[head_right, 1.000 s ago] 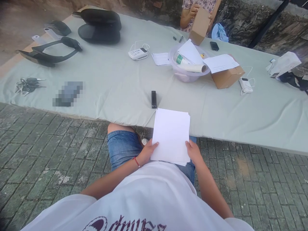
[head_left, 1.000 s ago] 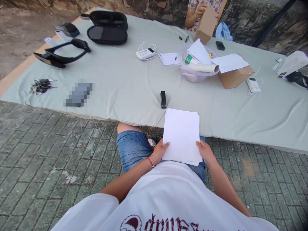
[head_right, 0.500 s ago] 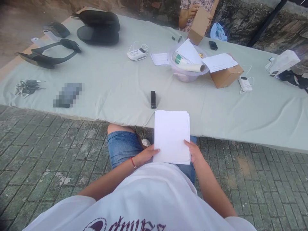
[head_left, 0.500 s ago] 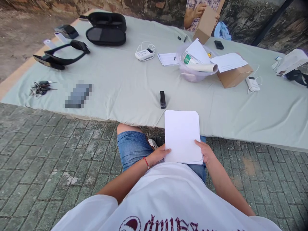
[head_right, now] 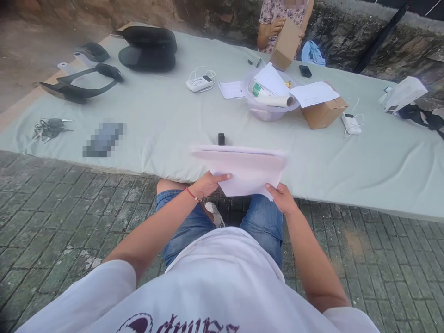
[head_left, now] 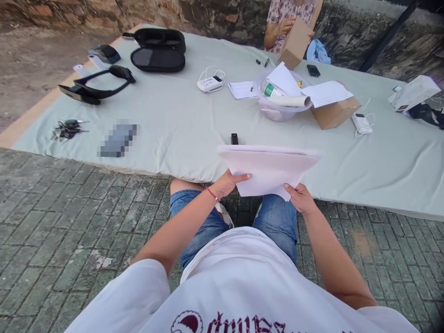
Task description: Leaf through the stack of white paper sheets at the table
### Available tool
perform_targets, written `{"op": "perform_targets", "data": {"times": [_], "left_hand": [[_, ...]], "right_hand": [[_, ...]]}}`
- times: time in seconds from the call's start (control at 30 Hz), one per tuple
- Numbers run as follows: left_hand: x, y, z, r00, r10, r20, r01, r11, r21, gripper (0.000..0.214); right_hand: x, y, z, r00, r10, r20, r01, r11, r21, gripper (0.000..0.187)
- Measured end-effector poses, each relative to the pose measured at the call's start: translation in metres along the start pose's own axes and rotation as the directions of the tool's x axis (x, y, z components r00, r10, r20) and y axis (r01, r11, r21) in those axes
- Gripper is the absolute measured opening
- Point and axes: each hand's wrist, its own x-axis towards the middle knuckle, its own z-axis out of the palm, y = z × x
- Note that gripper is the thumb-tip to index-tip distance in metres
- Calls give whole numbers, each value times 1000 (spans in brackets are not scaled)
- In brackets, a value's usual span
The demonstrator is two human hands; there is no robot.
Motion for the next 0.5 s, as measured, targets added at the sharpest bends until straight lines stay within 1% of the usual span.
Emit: {"op": "perform_targets", "data": {"times": [0.07,0.1,0.17,0.2,0.27,0.37,0.4,0.43,0.5], "left_hand": [[18,27,9,992,118,47,-123,984,128,70],[25,40,12,983,169,78,-181,965,190,68],[36,61,16,960,236,148,-271,913,305,64],[41,67,17,952,249,176,-297,886,357,62],[47,72,14,946,242,215,-315,841,439,60],[55,64,6,956,186,227,-280,811,514,56],[58,61,3,959,165,229,-265,805,530,54],[59,58,2,960,147,238,-257,801,541,52],[63,57,2,951,122,284,-264,797,543,47]], "right_hand": [[21,-13,-5,989,-122,-79,119,992,-43,45],[30,-19,-7,980,-163,-118,156,985,-71,46],[45,-28,-11,969,-201,-147,185,976,-116,44],[50,-30,-12,966,-214,-144,196,973,-124,44],[58,-30,-13,966,-231,-120,218,969,-114,47],[66,-24,-13,974,-202,-103,193,977,-95,61],[68,-23,-13,978,-182,-102,171,980,-105,62],[71,-22,-14,982,-165,-95,152,980,-128,60],[74,-24,-15,987,-152,-46,140,970,-198,48]]}}
